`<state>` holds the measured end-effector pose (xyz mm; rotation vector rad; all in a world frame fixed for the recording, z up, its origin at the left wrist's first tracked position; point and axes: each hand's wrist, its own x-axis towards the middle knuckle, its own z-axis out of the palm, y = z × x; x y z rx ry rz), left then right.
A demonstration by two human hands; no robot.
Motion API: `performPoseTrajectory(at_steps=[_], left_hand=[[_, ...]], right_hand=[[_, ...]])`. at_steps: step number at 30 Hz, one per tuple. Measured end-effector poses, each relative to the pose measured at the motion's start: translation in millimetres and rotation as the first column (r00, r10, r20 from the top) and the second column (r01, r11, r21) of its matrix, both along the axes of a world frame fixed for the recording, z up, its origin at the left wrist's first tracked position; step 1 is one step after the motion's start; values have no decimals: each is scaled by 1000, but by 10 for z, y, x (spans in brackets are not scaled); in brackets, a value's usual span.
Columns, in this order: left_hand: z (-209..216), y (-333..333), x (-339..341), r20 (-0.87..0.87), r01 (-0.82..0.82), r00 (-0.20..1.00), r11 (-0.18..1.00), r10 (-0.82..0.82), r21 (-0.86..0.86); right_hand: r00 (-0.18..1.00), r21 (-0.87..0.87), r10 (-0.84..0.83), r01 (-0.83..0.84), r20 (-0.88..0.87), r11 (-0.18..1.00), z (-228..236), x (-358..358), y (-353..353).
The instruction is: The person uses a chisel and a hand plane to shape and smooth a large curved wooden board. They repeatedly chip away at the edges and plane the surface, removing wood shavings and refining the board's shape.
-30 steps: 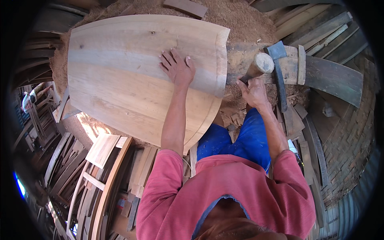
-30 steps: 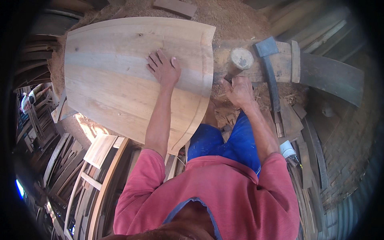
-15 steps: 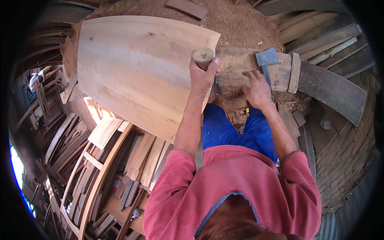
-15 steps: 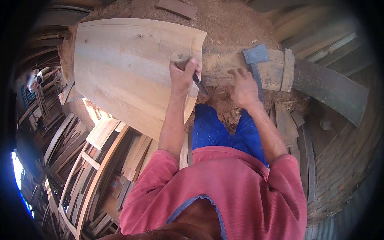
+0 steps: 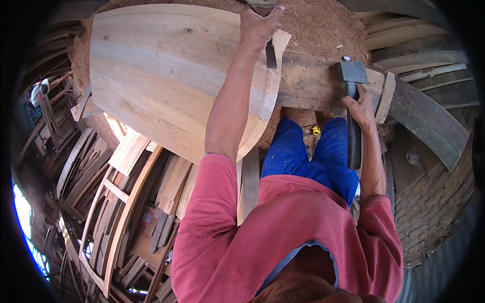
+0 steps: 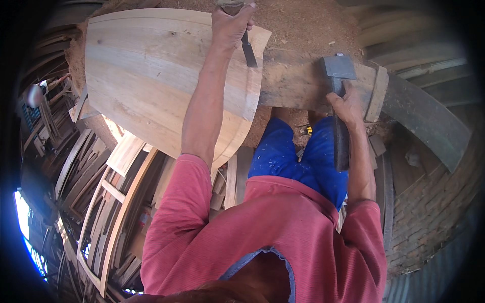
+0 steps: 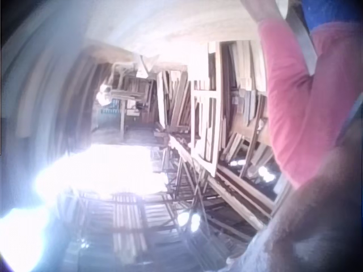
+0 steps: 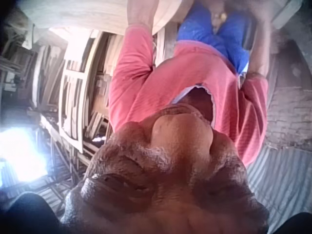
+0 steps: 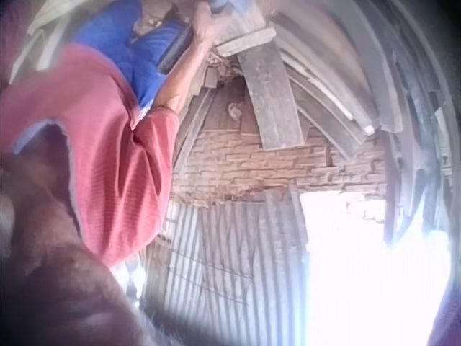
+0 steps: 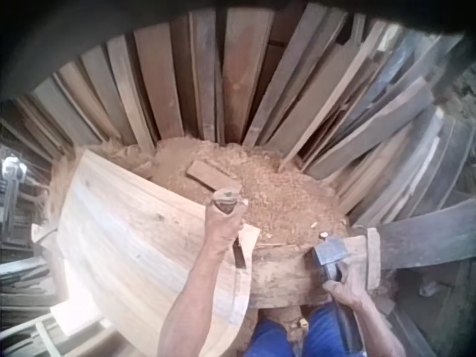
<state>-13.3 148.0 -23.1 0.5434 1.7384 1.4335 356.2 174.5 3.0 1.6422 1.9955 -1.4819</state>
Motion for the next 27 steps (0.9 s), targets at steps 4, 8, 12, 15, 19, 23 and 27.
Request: performPoseTrajectory(at_steps=[4,8,12,15,19,23,27], left_hand=[[-258,-41,-64,-158,0,987,999,5,32],[3,61,130,-333,-58,942,996,34,-63],[-86,83,131,-333,-109,940,990,72,-93],[-240,-26,45,-278,-107,956,994,95,-27],[53,42,208,-340,-69,937,997,75,31],[163,-45,231,-313,-56,949,997,38,-50],[112,-212,204,-333,-81,941,995,55,-65]], right_hand=[[989,49,-57,64,-133,997,312,-365,262],[958,467,51,90,-282,880,751,-896,636],[945,476,145,13,-294,879,1132,-1369,1265],[942,563,127,74,-311,823,1385,-1837,1474],[886,536,207,54,-415,842,1290,-2208,1540],[770,684,632,-508,87,524,631,-2300,1345],[848,516,530,-449,-12,729,804,-2303,1440]])
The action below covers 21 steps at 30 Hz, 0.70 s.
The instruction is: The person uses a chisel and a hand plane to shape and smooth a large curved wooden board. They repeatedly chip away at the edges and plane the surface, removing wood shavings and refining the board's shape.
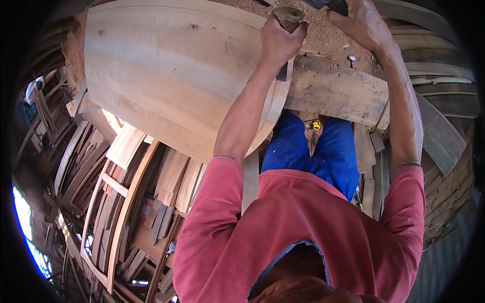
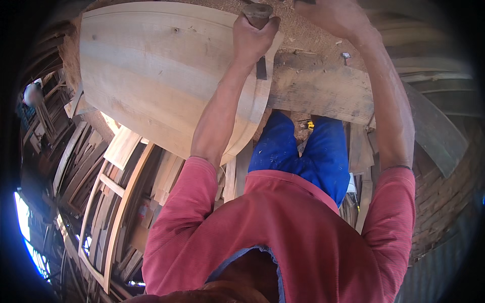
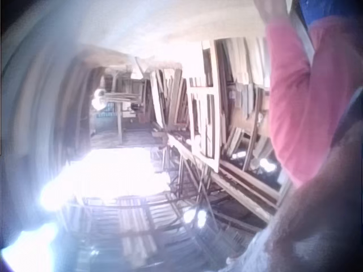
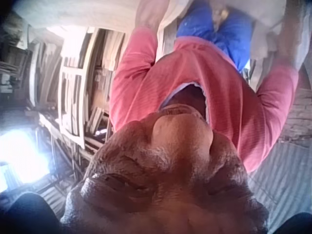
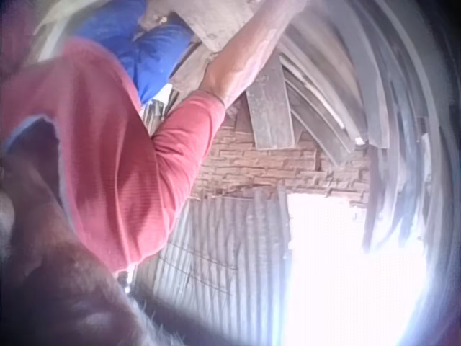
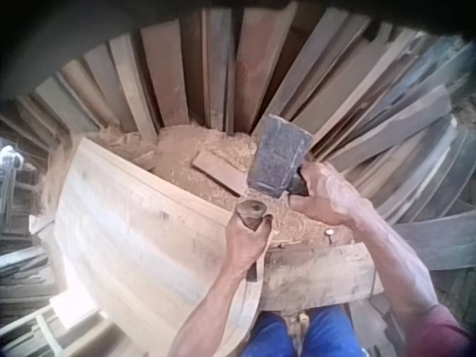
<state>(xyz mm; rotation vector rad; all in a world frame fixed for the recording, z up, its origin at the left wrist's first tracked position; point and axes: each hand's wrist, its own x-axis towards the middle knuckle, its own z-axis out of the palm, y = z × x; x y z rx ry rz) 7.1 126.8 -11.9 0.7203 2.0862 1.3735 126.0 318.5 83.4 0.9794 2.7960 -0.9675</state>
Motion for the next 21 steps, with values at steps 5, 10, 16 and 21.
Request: performPoseTrajectory(at_steps=[5,10,16,21], left_hand=[[83,89,-100,124,123,986,990,-114,-67],[163,148,105,26,-6,1000,996,3,87],[158,81,92,3,15,1000,1000,-15,27],[172,236,84,4,69,998,997,-69,-21]], right_hand=[[936,-170,-258,221,-240,960,524,-118,165],[989,182,-130,140,-65,973,215,-2,102],[994,-38,58,-62,-92,997,141,-85,70],[948,-99,-305,296,-94,950,191,-88,142]])
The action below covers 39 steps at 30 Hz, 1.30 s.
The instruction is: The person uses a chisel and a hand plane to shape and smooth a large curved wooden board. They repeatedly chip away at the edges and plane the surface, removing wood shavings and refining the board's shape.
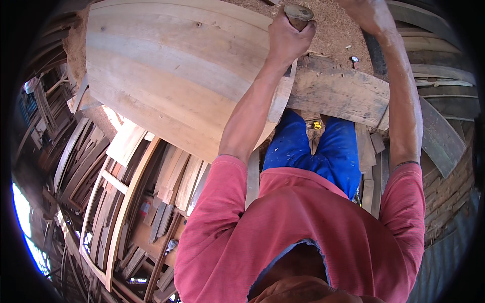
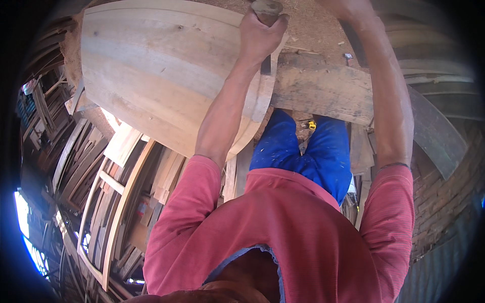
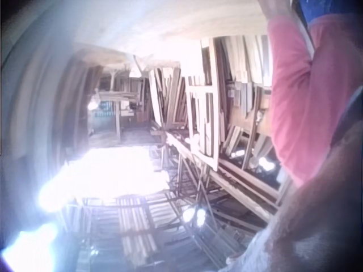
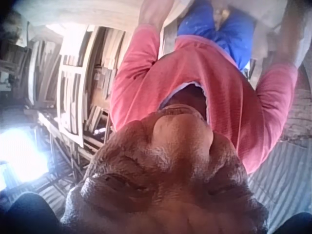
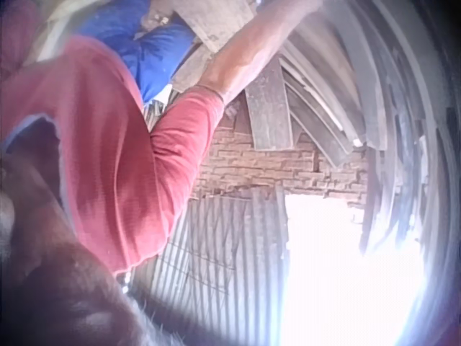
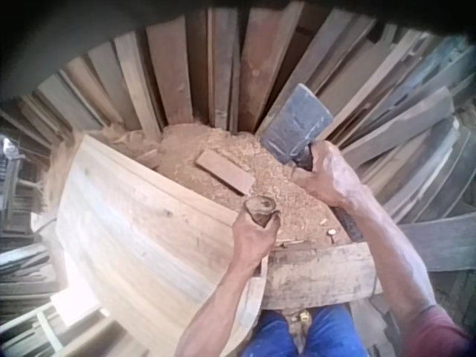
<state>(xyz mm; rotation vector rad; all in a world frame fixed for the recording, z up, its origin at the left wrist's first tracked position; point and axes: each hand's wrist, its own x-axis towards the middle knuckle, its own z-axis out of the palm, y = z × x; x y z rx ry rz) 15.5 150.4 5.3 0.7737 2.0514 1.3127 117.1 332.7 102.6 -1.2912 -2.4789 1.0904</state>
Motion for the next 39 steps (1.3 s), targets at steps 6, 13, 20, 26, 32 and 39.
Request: performPoseTrajectory(at_steps=[6,13,20,26,32,39], left_hand=[[-66,-282,94,-18,-63,998,995,62,-73],[-34,-232,36,47,-85,995,996,83,40],[37,-244,80,-37,-91,995,996,92,22],[76,-228,102,18,-51,999,999,51,-5],[36,-465,206,-2,-38,999,989,39,-146],[-38,-339,103,22,-80,997,996,79,46]], right_hand=[[903,131,405,-424,146,896,-377,108,-206],[988,-157,89,-109,-128,982,208,93,-81],[798,47,494,-541,345,840,-19,54,-324],[993,-78,100,-95,66,992,260,-39,-110],[846,243,506,-533,167,811,-723,280,-369],[986,-235,65,-101,-155,967,104,123,-224]])
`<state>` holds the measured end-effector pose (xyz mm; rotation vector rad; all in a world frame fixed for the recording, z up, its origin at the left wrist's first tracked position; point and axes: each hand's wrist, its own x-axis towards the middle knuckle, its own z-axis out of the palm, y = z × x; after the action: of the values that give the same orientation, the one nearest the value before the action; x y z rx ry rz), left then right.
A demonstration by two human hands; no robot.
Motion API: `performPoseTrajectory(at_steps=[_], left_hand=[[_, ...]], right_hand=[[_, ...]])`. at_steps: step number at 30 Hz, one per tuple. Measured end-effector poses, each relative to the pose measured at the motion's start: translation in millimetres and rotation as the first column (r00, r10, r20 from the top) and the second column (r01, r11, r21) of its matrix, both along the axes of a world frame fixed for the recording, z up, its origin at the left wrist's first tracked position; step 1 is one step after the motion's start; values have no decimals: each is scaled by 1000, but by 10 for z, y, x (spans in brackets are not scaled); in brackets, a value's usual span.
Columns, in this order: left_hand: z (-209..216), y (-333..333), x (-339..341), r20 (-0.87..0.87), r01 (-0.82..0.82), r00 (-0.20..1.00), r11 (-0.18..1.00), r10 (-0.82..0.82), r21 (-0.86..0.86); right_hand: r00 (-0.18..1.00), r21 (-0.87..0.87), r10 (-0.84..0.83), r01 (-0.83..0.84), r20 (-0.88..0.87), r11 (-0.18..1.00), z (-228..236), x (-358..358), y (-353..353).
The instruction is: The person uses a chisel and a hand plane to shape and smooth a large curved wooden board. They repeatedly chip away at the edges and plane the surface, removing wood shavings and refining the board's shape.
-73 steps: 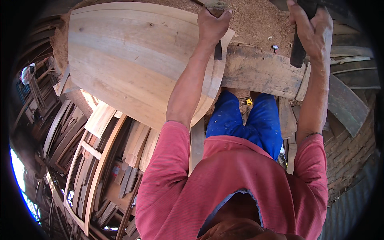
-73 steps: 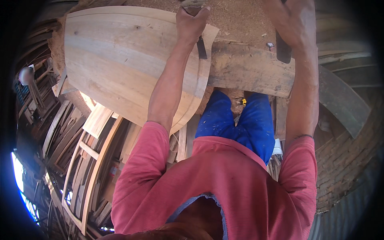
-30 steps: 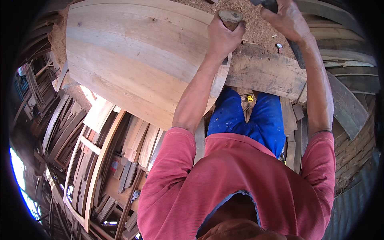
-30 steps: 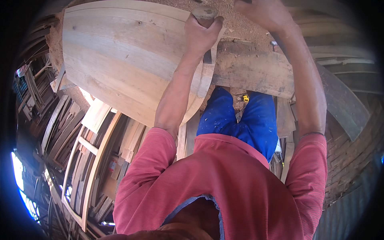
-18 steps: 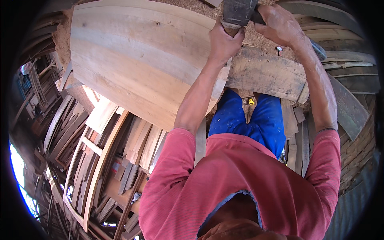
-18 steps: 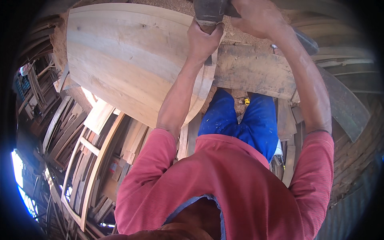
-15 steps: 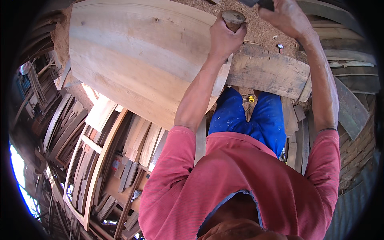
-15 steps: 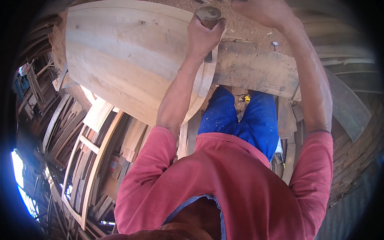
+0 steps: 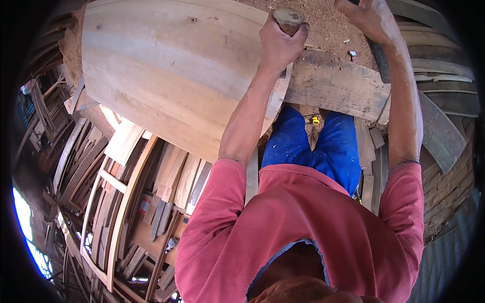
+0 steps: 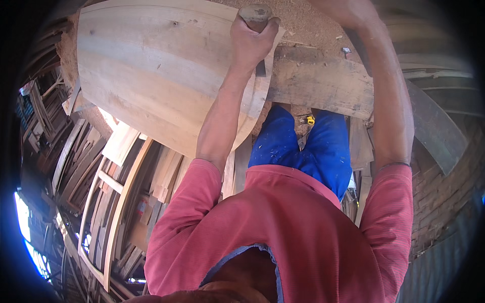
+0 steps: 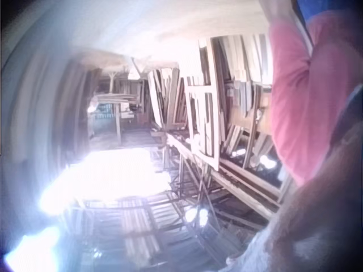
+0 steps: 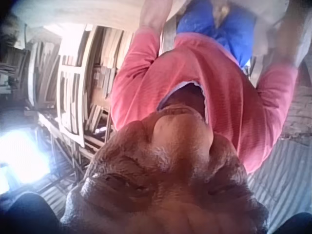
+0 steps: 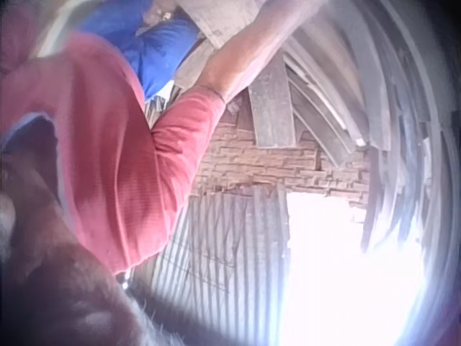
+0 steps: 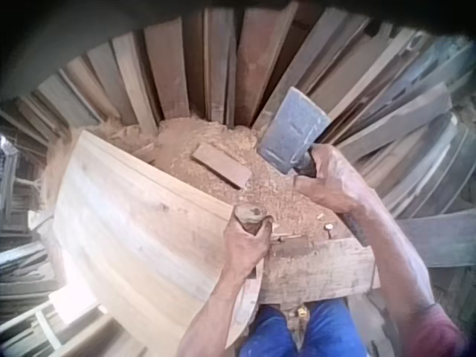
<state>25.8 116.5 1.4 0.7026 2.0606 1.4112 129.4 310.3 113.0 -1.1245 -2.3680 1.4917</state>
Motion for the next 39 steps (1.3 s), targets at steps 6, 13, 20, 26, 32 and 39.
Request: performPoseTrajectory(at_steps=[6,13,20,26,32,39], left_hand=[[134,-61,77,-2,-1,1000,1000,1,12],[178,-111,25,-47,8,999,999,-10,-53],[81,-90,63,40,41,999,993,-36,-110],[-50,-290,164,96,71,994,986,-57,-150],[-85,-189,-46,12,-4,1000,1000,4,-18],[-54,-265,15,46,10,999,998,-7,-60]], right_hand=[[994,231,87,-101,68,968,202,-11,68],[904,242,305,-382,300,892,-125,-47,-31],[839,443,374,-531,396,723,-798,151,-205],[970,122,107,-136,218,983,-590,140,-112],[998,185,-56,47,42,982,20,89,20],[987,234,-103,130,-122,964,405,47,-140]])
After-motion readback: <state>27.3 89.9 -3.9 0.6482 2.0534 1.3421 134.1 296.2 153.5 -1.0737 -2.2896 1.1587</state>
